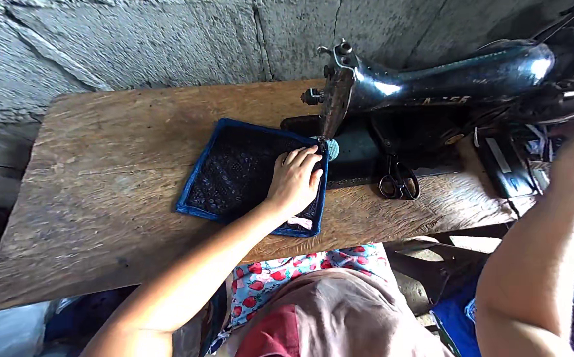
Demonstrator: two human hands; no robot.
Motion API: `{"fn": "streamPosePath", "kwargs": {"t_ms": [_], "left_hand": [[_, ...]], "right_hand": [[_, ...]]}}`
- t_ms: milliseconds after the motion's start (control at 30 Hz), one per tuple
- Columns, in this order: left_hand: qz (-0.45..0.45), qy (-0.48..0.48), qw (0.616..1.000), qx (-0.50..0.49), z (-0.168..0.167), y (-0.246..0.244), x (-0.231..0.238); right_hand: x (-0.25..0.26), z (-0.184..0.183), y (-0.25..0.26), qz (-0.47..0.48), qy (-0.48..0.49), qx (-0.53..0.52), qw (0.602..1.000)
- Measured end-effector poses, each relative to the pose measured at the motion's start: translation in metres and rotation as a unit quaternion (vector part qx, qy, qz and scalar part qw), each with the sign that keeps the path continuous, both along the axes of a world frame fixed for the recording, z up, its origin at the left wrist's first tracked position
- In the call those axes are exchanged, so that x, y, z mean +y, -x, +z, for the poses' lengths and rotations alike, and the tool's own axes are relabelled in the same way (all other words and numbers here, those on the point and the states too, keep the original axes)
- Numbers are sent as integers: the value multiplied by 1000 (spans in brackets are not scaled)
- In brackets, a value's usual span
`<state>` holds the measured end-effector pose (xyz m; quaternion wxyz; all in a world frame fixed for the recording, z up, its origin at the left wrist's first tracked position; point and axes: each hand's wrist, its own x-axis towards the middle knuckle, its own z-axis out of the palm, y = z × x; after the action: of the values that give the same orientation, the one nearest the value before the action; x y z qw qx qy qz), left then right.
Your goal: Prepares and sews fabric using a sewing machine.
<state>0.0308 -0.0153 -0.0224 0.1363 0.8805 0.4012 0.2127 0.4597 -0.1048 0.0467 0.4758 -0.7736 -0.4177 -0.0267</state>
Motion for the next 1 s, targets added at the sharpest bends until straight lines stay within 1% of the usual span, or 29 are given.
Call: {"fn": "streamPosePath", "kwargs": {"t_ms": [67,100,133,167,200,233,267,300,367,400,433,467,533,633,733,833,900,967,1000], "left_hand": [[-12,8,1000,-26,0,7,3],[-14,17,999,-36,0,10,3],[-11,26,999,-43,1,12,2],[-4,33,998,-45,1,13,1],[6,41,998,-41,2,13,-1],[15,49,998,-30,2,13,-3],[21,53,998,-16,3,14,-4],[23,50,998,-1,3,14,-4],[22,40,999,20,4,16,-4],[21,35,999,25,4,17,-4],[20,32,999,27,4,18,-4],[20,27,999,28,3,18,-5],[23,20,999,31,2,17,-5],[23,19,999,33,3,17,-5],[16,17,998,57,4,18,-4],[1,20,996,92,10,19,-2],[-18,11,994,107,11,22,0],[-39,-11,994,105,9,24,4],[-51,-24,994,98,8,26,7]], "right_hand": [[-14,-34,-1,37,12,-22,999],[-22,-43,1,26,18,-51,998],[-28,-43,7,1,1,-89,996],[-31,-36,24,-28,-34,-129,991],[-29,-28,47,-37,-78,-172,981],[-24,-22,73,3,-101,-210,972],[-17,-18,100,86,-98,-247,960],[-4,-17,126,192,-87,-275,938],[34,-21,170,401,-50,-292,867],[53,-29,184,481,-32,-277,831],[69,-36,196,532,-5,-261,805],[81,-41,204,559,25,-254,789],[100,-47,213,581,62,-259,769],[115,-44,215,593,98,-294,743],[118,-36,210,604,118,-339,711],[119,-31,205,605,148,-356,697],[118,-36,208,600,116,-353,709],[115,-50,212,572,32,-339,746],[111,-55,213,551,7,-321,770]]}}
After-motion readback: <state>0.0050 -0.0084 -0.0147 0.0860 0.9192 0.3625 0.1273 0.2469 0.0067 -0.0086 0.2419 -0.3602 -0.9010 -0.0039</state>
